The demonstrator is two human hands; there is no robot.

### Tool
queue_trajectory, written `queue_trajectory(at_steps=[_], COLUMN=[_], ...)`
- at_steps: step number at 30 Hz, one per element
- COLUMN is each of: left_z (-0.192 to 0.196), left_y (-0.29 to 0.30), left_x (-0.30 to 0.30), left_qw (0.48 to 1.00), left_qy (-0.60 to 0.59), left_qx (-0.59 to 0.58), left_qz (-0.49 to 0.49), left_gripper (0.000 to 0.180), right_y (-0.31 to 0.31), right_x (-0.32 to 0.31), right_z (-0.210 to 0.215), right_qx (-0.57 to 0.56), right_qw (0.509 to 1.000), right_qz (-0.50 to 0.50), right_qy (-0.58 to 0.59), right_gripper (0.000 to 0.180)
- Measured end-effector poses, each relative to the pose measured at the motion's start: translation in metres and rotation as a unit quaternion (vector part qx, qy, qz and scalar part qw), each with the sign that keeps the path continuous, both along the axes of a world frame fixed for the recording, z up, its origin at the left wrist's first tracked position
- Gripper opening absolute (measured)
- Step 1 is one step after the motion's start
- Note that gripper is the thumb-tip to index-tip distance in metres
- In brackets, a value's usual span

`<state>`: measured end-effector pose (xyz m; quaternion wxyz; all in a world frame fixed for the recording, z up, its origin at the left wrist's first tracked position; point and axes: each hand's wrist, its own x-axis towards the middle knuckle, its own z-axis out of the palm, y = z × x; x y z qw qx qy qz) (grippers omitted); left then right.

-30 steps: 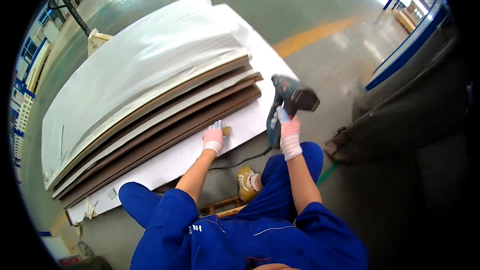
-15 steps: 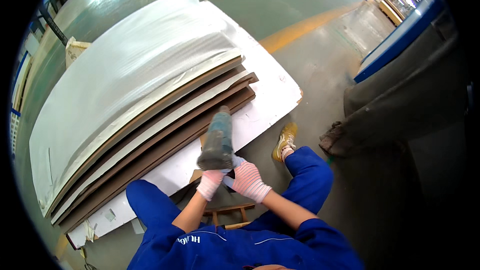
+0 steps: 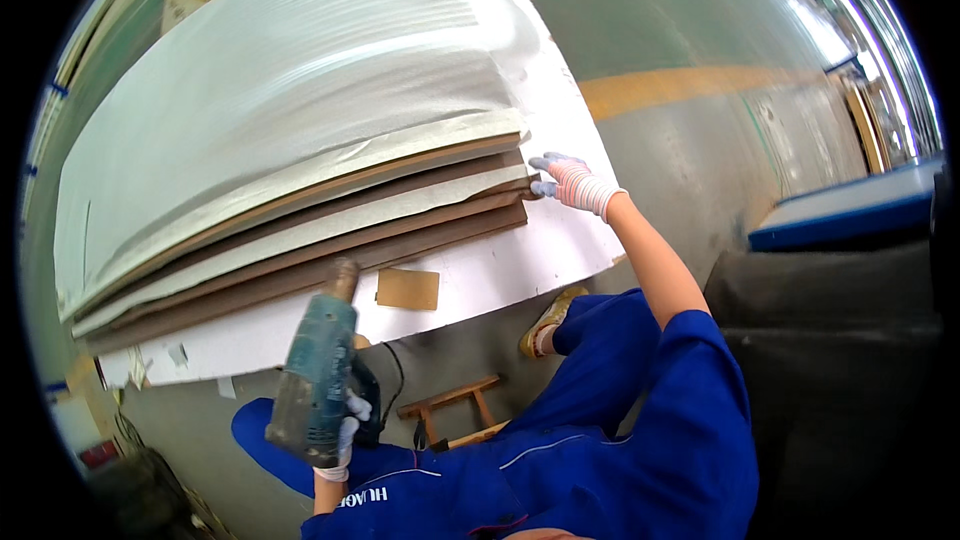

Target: The person sits on the floor and uses a heat gun to apply heat to the edges of stacked wooden boards. They then use a small wooden block to press and smooth the heated edges, repeating this process along the length of the boards.

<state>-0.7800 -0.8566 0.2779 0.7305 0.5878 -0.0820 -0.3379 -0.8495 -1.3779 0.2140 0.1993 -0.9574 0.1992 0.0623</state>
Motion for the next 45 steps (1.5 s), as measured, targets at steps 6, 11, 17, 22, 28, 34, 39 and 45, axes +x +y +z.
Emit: queue_trajectory(at_steps=[6, 11, 17, 22, 28, 34, 39, 45], left_z=[0.003, -0.01, -0.001, 0.003, -0.006, -0.011, -0.012, -0.003], left_y=[-0.01, -0.048, -0.083, -0.076, -0.062, -0.061, -0.062, -0.067], left_x=[-0.074, -0.143, -0.188, -0.178, -0.169, -0.176, -0.175, -0.176], left_qw=[0.982, 0.963, 0.956, 0.968, 0.977, 0.977, 0.976, 0.971], left_qy=[-0.081, -0.088, -0.088, -0.058, -0.052, -0.043, -0.038, -0.027], left_qx=[-0.053, -0.084, -0.12, -0.16, -0.148, -0.146, -0.164, -0.151], left_qz=[0.162, 0.241, 0.253, 0.185, 0.142, 0.15, 0.141, 0.186], left_gripper=[0.053, 0.052, 0.05, 0.05, 0.051, 0.049, 0.049, 0.048], right_y=[-0.049, -0.054, -0.047, -0.04, -0.025, -0.007, -0.013, -0.032], right_x=[0.016, 0.017, 0.02, 0.013, -0.007, -0.017, -0.023, -0.007], right_z=[-0.011, -0.024, -0.028, -0.04, -0.038, -0.021, -0.037, -0.073], right_qx=[0.161, 0.146, 0.108, 0.033, -0.037, -0.115, -0.095, 0.07], right_qw=[0.98, 0.984, 0.991, 0.997, 0.994, 0.987, 0.98, 0.966], right_qz=[0.031, 0.066, 0.05, 0.071, 0.082, 0.091, 0.113, 0.073], right_qy=[0.11, 0.082, 0.066, -0.027, -0.062, -0.059, -0.132, -0.236], right_gripper=[0.038, 0.019, 0.012, 0.008, 0.015, 0.01, 0.009, 0.017])
